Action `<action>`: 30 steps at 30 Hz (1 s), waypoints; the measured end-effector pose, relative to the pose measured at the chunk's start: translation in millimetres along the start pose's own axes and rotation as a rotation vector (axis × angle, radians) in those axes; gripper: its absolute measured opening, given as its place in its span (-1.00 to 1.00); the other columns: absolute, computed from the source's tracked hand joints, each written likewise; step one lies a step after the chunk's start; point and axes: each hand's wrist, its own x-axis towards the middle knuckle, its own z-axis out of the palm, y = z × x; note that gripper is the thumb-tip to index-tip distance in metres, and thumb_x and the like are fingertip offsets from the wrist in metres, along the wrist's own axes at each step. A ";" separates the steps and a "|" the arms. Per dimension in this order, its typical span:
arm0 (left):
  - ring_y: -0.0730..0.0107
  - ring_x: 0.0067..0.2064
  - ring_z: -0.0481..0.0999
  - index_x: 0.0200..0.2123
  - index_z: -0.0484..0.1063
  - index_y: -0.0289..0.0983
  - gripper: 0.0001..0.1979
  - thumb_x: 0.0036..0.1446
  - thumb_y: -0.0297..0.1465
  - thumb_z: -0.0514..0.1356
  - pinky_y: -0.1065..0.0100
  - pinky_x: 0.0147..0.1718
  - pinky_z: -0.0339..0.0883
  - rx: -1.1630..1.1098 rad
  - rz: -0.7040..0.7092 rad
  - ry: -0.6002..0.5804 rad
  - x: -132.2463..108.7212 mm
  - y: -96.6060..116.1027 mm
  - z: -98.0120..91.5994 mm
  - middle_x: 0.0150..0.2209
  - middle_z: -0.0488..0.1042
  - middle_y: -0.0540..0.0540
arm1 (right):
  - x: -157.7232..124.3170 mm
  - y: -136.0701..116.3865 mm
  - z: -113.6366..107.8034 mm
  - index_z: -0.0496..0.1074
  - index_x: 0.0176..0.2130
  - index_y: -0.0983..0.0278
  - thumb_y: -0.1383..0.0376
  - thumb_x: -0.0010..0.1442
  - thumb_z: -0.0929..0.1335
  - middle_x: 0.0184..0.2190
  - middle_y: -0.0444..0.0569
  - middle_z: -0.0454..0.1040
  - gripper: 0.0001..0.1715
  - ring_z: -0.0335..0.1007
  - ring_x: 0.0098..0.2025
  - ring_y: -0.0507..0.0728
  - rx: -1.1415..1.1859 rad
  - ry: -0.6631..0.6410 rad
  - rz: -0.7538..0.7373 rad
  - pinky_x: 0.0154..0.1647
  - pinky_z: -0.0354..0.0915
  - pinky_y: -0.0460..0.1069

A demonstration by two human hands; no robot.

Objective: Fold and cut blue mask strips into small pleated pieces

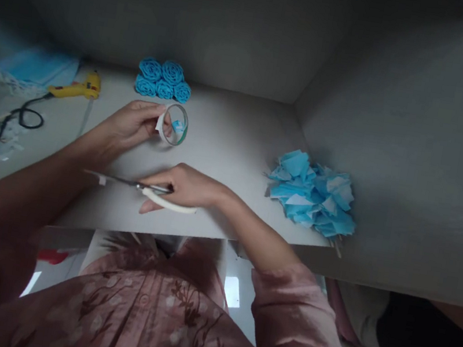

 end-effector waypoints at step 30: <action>0.49 -0.53 0.41 -0.20 0.42 -0.24 -0.89 0.30 -0.41 0.32 0.42 -0.46 0.24 0.065 -0.185 -0.145 -89.4 -30.5 115.5 -0.53 0.48 0.06 | -89.6 7.6 13.8 0.53 0.02 0.25 -0.13 0.17 0.42 -0.32 -0.01 0.67 -0.38 0.57 -0.36 0.13 0.458 0.923 0.171 -0.34 0.49 0.01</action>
